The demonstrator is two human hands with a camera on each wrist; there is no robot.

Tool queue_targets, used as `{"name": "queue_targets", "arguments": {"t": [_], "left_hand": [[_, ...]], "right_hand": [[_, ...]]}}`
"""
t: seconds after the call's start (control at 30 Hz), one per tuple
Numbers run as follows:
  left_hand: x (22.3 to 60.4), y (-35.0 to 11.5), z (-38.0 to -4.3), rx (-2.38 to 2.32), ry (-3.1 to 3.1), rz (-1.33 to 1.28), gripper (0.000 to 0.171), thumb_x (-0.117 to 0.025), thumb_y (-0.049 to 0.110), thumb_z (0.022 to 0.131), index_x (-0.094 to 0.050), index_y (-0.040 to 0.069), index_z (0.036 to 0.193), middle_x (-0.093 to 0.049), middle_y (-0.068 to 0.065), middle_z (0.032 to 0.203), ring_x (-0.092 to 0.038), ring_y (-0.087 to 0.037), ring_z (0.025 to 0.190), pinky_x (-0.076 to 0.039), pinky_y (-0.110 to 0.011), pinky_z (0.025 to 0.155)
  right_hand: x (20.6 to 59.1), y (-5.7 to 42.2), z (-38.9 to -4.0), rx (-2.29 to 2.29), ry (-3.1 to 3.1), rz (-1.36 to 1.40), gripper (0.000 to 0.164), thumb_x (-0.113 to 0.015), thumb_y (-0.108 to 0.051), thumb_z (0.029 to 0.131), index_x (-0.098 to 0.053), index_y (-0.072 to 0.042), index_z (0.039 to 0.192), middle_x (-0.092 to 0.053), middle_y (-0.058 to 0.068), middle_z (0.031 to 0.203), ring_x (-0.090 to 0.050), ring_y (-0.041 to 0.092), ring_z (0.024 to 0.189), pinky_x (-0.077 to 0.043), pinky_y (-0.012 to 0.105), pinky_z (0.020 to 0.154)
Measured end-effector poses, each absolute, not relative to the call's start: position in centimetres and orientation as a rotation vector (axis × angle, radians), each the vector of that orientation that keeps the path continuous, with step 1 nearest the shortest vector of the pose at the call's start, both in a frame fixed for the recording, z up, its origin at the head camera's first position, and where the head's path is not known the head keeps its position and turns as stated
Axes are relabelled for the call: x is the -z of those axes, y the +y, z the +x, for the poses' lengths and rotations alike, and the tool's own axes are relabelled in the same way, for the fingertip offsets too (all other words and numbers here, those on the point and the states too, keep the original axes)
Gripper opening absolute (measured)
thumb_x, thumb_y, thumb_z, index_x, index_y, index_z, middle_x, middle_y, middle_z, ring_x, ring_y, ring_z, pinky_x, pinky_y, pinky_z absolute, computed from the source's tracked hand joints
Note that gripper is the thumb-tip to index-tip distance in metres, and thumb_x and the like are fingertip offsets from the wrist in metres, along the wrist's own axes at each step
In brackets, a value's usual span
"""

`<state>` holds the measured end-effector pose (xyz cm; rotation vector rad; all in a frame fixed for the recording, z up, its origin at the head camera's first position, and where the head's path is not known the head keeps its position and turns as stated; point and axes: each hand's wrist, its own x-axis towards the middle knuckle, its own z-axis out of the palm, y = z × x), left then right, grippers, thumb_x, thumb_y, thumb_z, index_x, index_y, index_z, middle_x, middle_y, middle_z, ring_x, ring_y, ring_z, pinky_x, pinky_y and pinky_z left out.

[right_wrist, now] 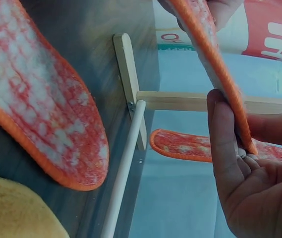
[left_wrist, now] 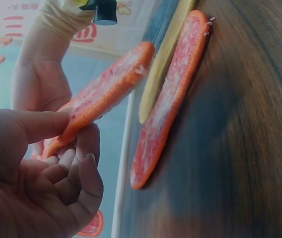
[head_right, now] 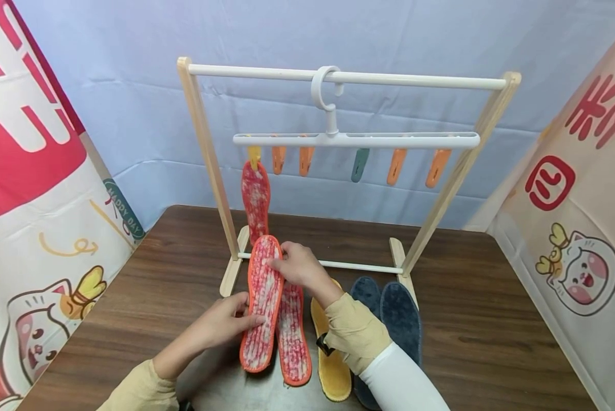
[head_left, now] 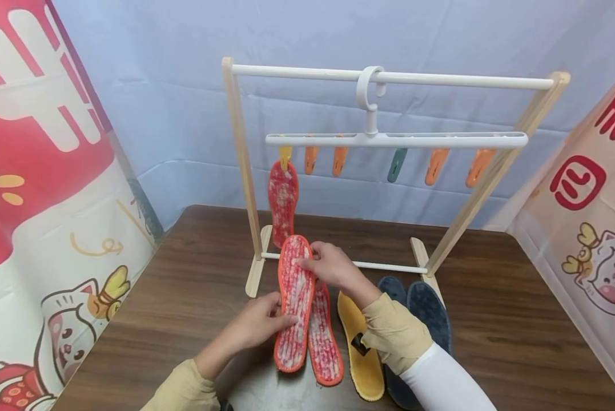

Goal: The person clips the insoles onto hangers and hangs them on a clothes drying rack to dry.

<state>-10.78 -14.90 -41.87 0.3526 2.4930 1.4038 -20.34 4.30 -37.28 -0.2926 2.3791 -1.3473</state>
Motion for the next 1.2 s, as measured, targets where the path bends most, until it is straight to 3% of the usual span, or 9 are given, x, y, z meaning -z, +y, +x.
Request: {"name": "queue_targets", "arguments": {"t": [0.17,0.4,0.63,1.2], "left_hand": [[41.8,-14.9,-11.0,-1.463,2.452,0.338,0.035,-0.072,0.027,0.095,-0.063,0.000,0.115,-0.073,-0.003,0.085,-0.068,-0.013,0.072,-0.054,-0.031,0.064],[41.9,-14.8,-11.4,-1.432,2.518,0.339,0.031,-0.073,0.029,0.095,-0.064,0.003,0.109,-0.073,0.000,0.082,-0.065,-0.011,0.071,-0.051,-0.030,0.063],[41.6,-14.7,-11.6,-1.402,2.573,0.369,0.029,-0.072,0.030,0.096,-0.065,0.004,0.108,-0.072,-0.001,0.085,-0.062,-0.011,0.076,-0.050,-0.031,0.067],[40.9,-14.6,-12.3,-1.441,2.600,0.372,0.029,-0.070,0.030,0.097,-0.068,0.006,0.111,-0.074,-0.002,0.092,-0.065,-0.011,0.081,-0.052,-0.034,0.073]], "right_hand": [[36.8,4.4,-20.4,1.378,2.380,-0.305,0.020,-0.064,-0.022,0.102,-0.062,-0.006,0.114,-0.069,0.008,0.084,-0.068,0.018,0.068,-0.056,0.033,0.061],[36.4,4.5,-20.5,1.359,2.424,-0.337,0.021,-0.065,-0.024,0.101,-0.063,-0.007,0.115,-0.069,0.006,0.082,-0.066,0.017,0.068,-0.054,0.037,0.066],[35.9,4.6,-20.6,1.377,2.426,-0.350,0.022,-0.066,-0.023,0.100,-0.062,-0.006,0.114,-0.070,0.007,0.082,-0.067,0.016,0.068,-0.053,0.031,0.063],[34.4,4.5,-21.0,1.445,2.383,-0.388,0.021,-0.064,-0.020,0.101,-0.061,-0.004,0.116,-0.071,0.009,0.083,-0.069,0.019,0.065,-0.058,0.034,0.060]]}}
